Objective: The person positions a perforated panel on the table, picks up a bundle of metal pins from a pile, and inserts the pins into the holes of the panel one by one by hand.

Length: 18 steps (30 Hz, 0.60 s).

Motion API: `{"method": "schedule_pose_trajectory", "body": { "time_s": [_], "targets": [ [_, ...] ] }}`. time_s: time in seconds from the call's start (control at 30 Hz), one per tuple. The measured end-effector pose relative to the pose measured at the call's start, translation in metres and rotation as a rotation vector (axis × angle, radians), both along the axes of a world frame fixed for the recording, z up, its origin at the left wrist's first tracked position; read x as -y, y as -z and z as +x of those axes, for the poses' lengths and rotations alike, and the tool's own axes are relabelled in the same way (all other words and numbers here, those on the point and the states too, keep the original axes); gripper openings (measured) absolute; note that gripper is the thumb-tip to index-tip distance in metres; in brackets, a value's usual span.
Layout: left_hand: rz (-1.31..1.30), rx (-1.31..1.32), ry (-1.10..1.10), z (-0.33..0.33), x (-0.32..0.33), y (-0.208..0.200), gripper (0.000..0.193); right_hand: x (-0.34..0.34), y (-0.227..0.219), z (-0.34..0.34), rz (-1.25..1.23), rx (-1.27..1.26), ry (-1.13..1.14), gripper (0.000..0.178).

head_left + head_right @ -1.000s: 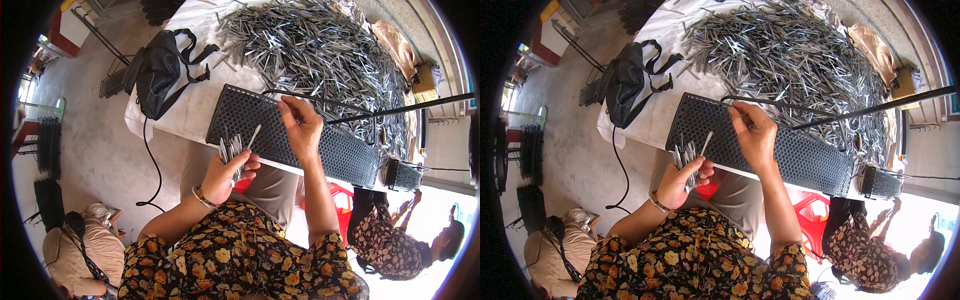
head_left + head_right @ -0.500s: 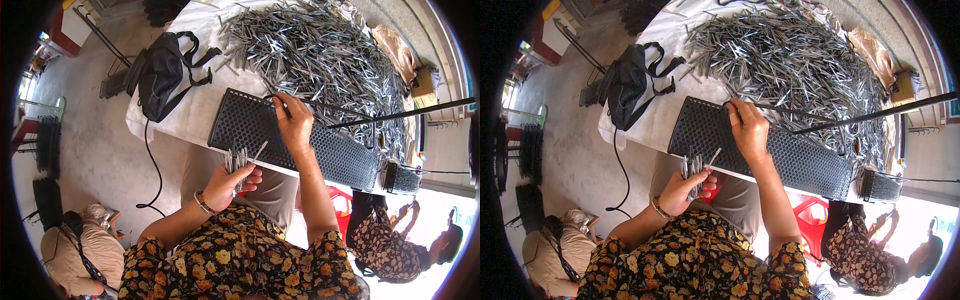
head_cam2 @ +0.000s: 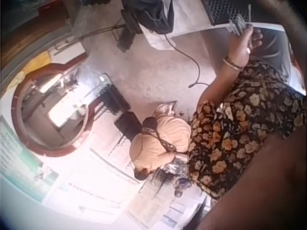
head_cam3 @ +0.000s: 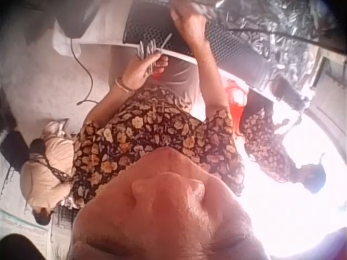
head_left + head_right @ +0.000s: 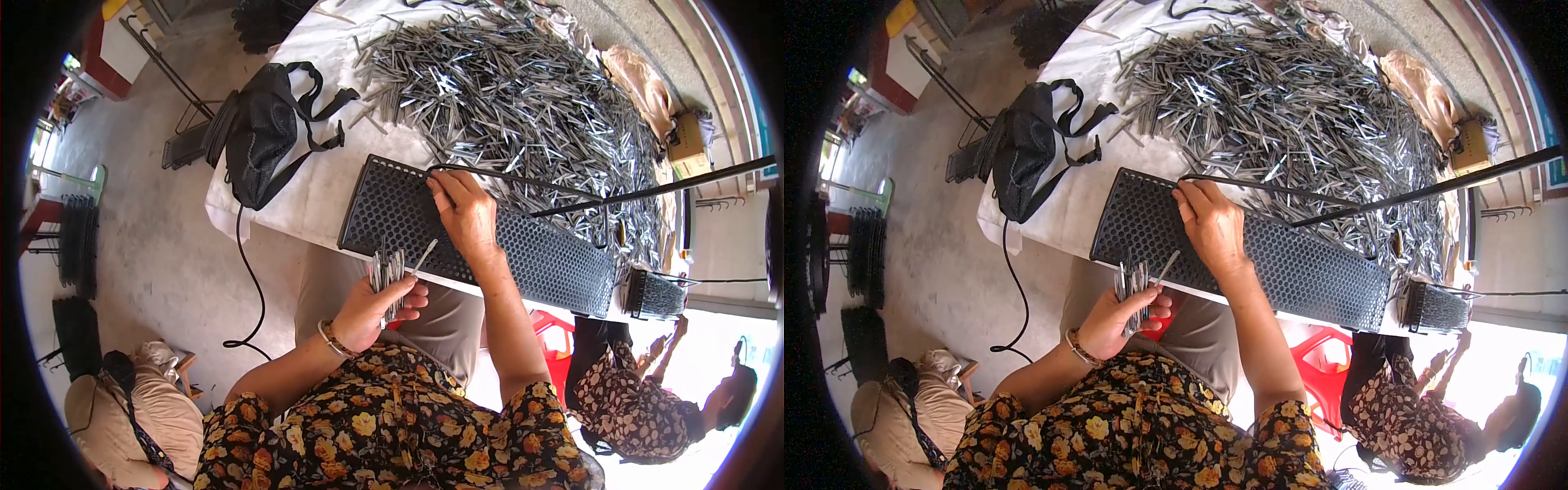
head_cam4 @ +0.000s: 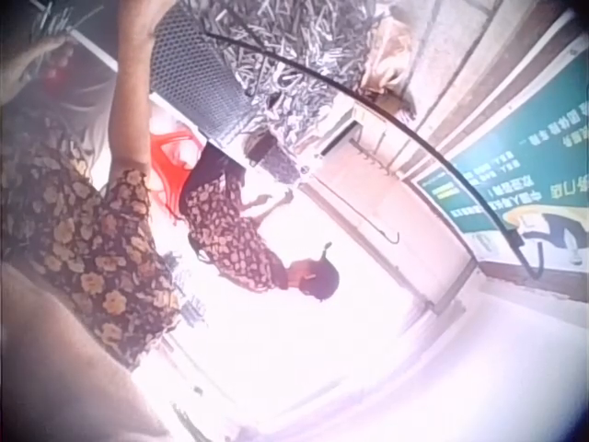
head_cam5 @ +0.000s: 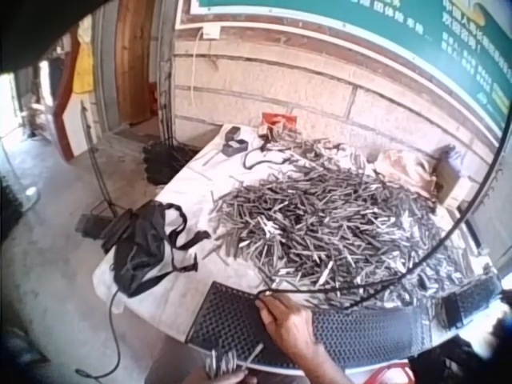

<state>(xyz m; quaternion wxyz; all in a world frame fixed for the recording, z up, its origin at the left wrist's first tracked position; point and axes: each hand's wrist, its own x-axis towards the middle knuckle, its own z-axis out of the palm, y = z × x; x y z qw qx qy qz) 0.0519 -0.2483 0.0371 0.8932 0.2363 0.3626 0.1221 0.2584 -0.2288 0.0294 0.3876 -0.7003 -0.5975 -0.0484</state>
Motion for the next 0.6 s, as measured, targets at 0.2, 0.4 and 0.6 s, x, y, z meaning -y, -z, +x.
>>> {"method": "schedule_pose_trajectory", "body": {
  "time_s": [0.2, 0.4, 0.6],
  "targets": [
    [0.002, 0.002, -0.005, -0.001, -0.002, 0.0, 0.025, 0.01, -0.048, -0.007, -0.066, -0.871, -0.035, 0.025],
    [-0.001, -0.022, 0.027, 0.001, 0.0, -0.003, 0.024, -0.001, -0.184, 0.041, 0.301, -0.676, -0.835, 0.062],
    [-0.008, -0.027, 0.047, 0.005, 0.003, 0.0, 0.022, 0.013, -0.195, 0.041, 0.472, -0.996, -0.887, 0.054]
  ]
}}
